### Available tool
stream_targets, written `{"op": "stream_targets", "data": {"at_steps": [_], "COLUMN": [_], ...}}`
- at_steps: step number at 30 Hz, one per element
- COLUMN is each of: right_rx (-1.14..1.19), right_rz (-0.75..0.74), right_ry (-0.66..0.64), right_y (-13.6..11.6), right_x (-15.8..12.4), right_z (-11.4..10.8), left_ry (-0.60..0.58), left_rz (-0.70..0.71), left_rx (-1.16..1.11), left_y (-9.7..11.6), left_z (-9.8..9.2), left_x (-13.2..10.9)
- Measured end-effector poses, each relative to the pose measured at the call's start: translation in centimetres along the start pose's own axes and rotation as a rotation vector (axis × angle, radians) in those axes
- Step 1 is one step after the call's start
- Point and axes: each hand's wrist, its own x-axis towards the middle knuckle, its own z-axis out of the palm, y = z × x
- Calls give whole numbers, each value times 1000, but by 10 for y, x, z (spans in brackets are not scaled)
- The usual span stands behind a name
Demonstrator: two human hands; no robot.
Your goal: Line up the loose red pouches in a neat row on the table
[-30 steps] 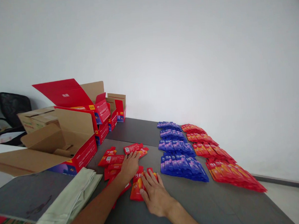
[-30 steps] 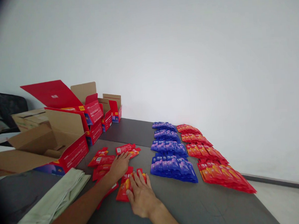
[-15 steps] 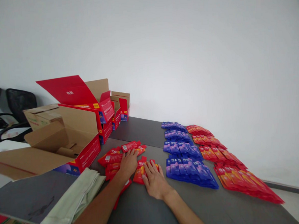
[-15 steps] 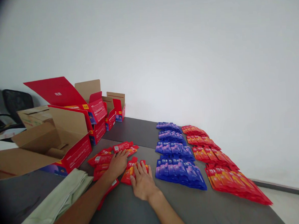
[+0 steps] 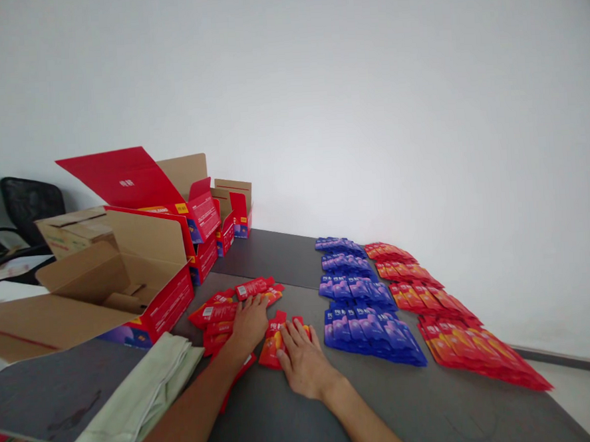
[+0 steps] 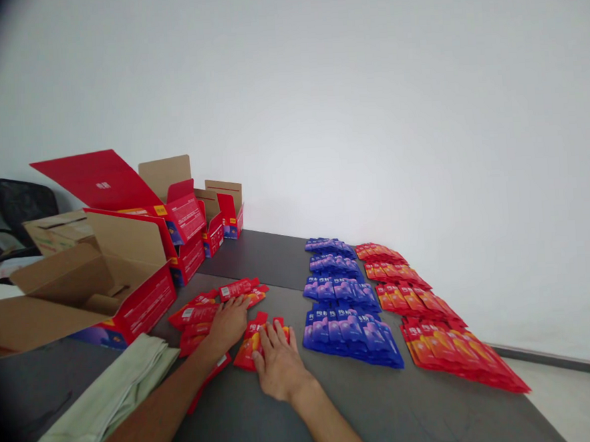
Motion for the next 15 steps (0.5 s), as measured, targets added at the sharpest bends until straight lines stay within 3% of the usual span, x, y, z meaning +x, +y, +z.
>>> {"op": "stream_targets", "data": {"at_steps": [9, 15], "right_rx": [-16, -35], "right_rz": [13, 36], "right_ry": [3, 16], "right_y": [0, 9], "right_x": [2, 18], "right_z": [2, -1], "left_ry": [-25, -13], "left_rz": [-12, -84], "left_rx": [-78, -288], "left_y": [3, -3], "left_z": [-11, -15], "left_x": [3, 12]}}
